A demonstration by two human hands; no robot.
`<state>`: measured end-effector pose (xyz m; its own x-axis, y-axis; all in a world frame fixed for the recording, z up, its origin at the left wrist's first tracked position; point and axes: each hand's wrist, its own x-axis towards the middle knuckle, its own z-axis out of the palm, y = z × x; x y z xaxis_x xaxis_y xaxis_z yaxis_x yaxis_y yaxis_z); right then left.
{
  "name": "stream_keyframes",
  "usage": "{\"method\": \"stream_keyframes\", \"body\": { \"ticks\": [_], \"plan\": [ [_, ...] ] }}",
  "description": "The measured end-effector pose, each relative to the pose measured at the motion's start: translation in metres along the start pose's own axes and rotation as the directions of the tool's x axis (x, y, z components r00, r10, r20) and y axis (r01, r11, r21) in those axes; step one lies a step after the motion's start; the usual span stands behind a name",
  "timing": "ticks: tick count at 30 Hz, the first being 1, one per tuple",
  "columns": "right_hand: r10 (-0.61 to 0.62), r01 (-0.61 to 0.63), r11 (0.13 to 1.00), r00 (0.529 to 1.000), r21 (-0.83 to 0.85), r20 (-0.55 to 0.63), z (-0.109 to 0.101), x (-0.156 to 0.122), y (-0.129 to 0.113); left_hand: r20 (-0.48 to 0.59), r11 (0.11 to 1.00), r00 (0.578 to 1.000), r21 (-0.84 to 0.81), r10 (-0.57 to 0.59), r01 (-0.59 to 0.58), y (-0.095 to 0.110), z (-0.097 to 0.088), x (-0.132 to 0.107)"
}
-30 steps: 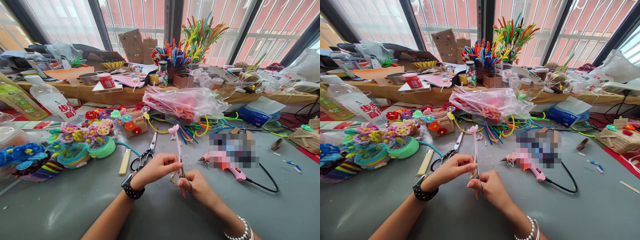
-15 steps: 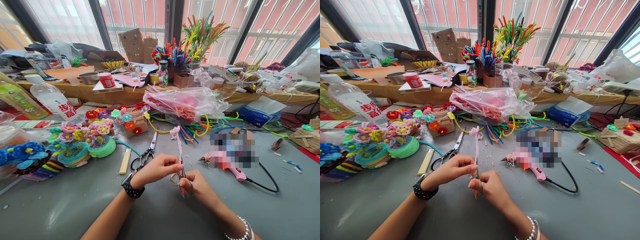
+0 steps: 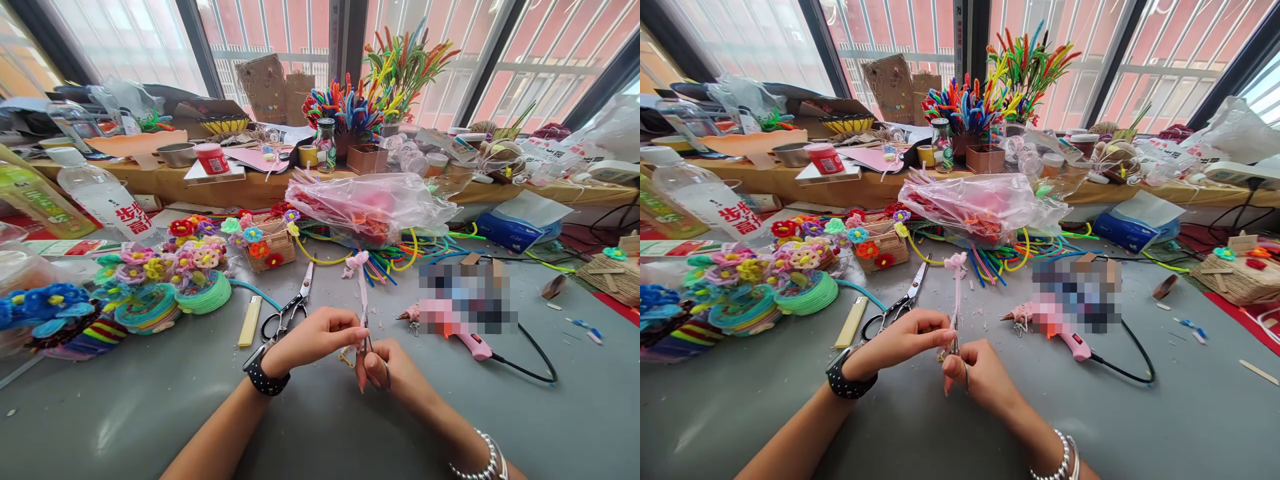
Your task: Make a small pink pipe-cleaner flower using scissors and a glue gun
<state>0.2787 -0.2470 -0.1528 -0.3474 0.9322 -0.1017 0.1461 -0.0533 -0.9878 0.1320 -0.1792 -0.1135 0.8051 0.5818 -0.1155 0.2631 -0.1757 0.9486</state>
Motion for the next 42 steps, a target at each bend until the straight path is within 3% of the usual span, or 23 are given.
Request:
{"method": "stream_keyframes", "body": {
  "ticks": [4,13,18,24,30,36,42],
  "plan": [
    [-0.052,0.051,0.998,0.998,0.033,0.037,-0.0007,0.0000,-0.0034,0.014,1.000,1.000,0.006,0.003,-0.003,0.0001,0.0004,0.0001],
    [0.016,-0.015,1.000,0.999,0.009,-0.047,0.0022,0.0000,0.0017,-0.013,0.999,1.000,0.030,0.015,-0.015,-0.0006,-0.0004,0.0015],
    [-0.044,0.044,0.999,0.999,-0.026,0.007,-0.0010,0.0002,-0.0033,0.054,1.000,0.998,-0.023,0.013,-0.011,0.0025,-0.0009,0.0001],
    [0.014,-0.015,1.000,0.998,-0.021,-0.053,-0.0025,-0.0014,-0.0043,0.039,1.000,0.999,-0.007,0.004,-0.003,0.0040,-0.0026,-0.0015],
    [-0.066,0.066,0.997,0.998,-0.027,0.005,-0.0022,-0.0020,-0.0060,0.090,0.999,0.996,-0.035,-0.004,0.007,0.0005,-0.0014,-0.0013],
    [0.016,-0.017,1.000,0.997,-0.007,-0.069,-0.0005,-0.0023,-0.0024,0.069,1.000,0.998,-0.013,0.010,-0.009,0.0022,-0.0041,-0.0022],
    [-0.034,0.033,0.999,0.998,0.018,0.051,-0.0071,-0.0030,-0.0037,0.143,1.000,0.990,-0.011,0.006,-0.005,0.0008,-0.0060,-0.0026]
  ]
}}
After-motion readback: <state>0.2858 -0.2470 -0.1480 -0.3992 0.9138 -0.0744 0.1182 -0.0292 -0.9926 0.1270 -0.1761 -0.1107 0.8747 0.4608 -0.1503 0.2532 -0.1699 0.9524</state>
